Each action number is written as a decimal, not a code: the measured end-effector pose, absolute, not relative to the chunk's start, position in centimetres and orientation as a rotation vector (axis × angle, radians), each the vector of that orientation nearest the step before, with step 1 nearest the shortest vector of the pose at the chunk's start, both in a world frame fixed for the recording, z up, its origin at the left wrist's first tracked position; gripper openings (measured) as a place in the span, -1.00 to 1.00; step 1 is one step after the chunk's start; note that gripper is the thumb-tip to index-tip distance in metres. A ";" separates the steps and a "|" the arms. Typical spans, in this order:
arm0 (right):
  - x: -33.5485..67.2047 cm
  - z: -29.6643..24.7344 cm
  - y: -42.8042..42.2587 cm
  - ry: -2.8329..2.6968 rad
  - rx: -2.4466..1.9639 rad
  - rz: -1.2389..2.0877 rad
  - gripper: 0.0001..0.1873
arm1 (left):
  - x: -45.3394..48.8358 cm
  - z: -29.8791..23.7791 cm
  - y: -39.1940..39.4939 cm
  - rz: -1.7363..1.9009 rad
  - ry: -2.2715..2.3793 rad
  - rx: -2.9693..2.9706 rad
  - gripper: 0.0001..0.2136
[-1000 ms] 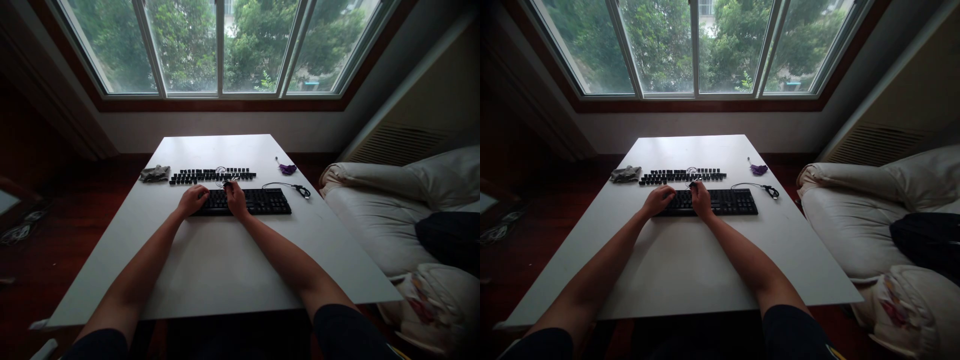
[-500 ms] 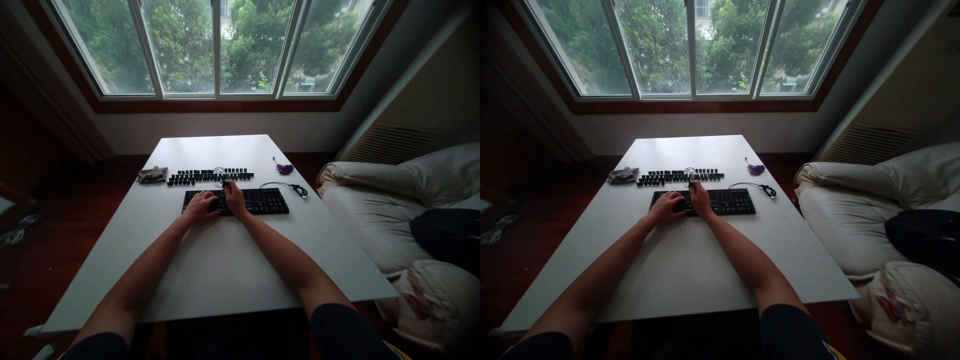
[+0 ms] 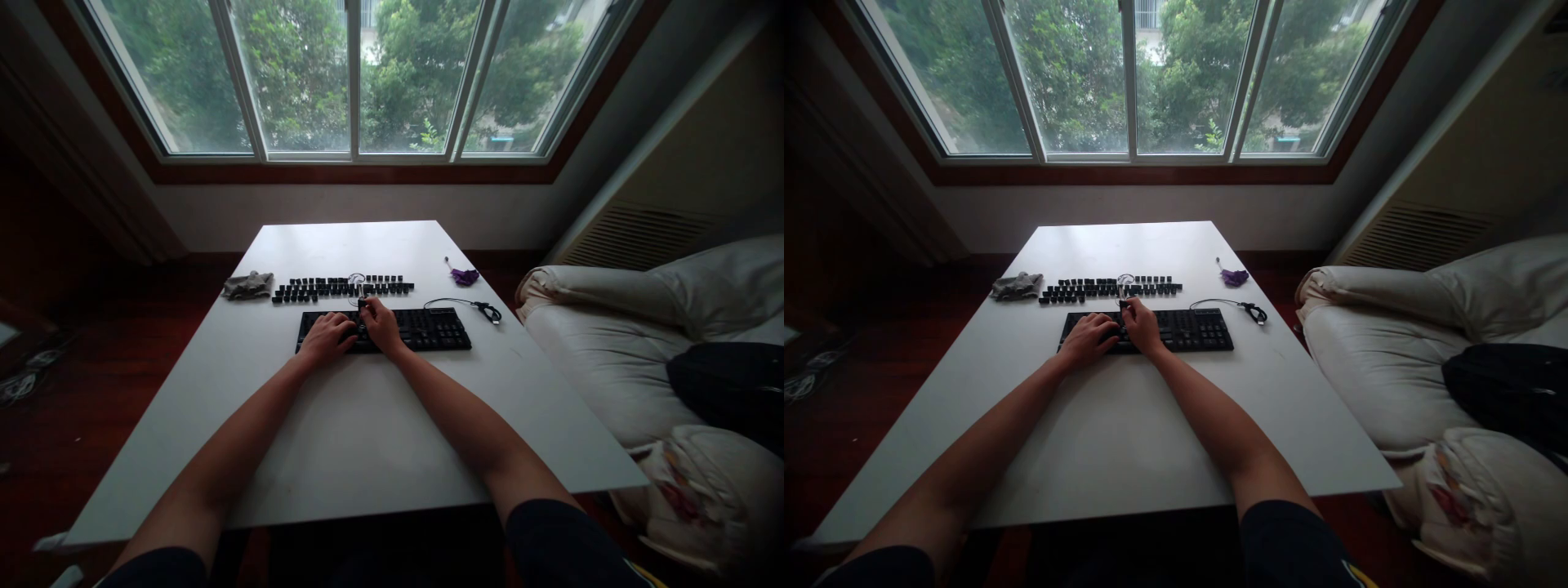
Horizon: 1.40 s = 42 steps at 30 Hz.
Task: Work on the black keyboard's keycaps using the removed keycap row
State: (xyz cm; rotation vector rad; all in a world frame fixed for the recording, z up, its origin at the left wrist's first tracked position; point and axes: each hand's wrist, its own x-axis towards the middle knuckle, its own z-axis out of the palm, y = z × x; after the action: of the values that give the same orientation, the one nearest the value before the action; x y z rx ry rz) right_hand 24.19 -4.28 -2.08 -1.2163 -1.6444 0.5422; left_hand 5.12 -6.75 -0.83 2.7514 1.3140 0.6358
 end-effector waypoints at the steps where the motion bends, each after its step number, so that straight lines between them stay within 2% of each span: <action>1: 24.2 -2.1 -4.3 -1.647 -1.214 0.540 -0.75 | 5.1 -0.9 -6.7 0.636 1.318 2.748 -0.71; 11: 24.2 -2.1 -4.4 -1.635 -1.207 0.561 -0.78 | 5.2 -0.9 -6.8 0.748 1.387 2.641 -0.74; 18: 24.1 -2.2 -4.5 -1.643 -1.114 0.673 -0.77 | 5.1 -1.1 -6.6 0.784 1.457 2.606 -0.89; 32: 24.0 -2.1 -4.5 -1.673 -1.062 0.776 -0.78 | 4.8 -1.5 -6.0 0.804 1.417 2.561 -0.88; 42: 24.0 -2.1 -4.4 -1.749 -1.104 0.707 -0.79 | 4.7 -1.3 -6.1 0.800 1.406 2.566 -0.88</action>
State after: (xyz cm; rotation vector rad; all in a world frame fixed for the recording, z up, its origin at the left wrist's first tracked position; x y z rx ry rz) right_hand 24.02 -4.37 -2.11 -1.1036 -1.7487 0.7067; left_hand 4.75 -6.14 -1.35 2.5661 1.4061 0.7999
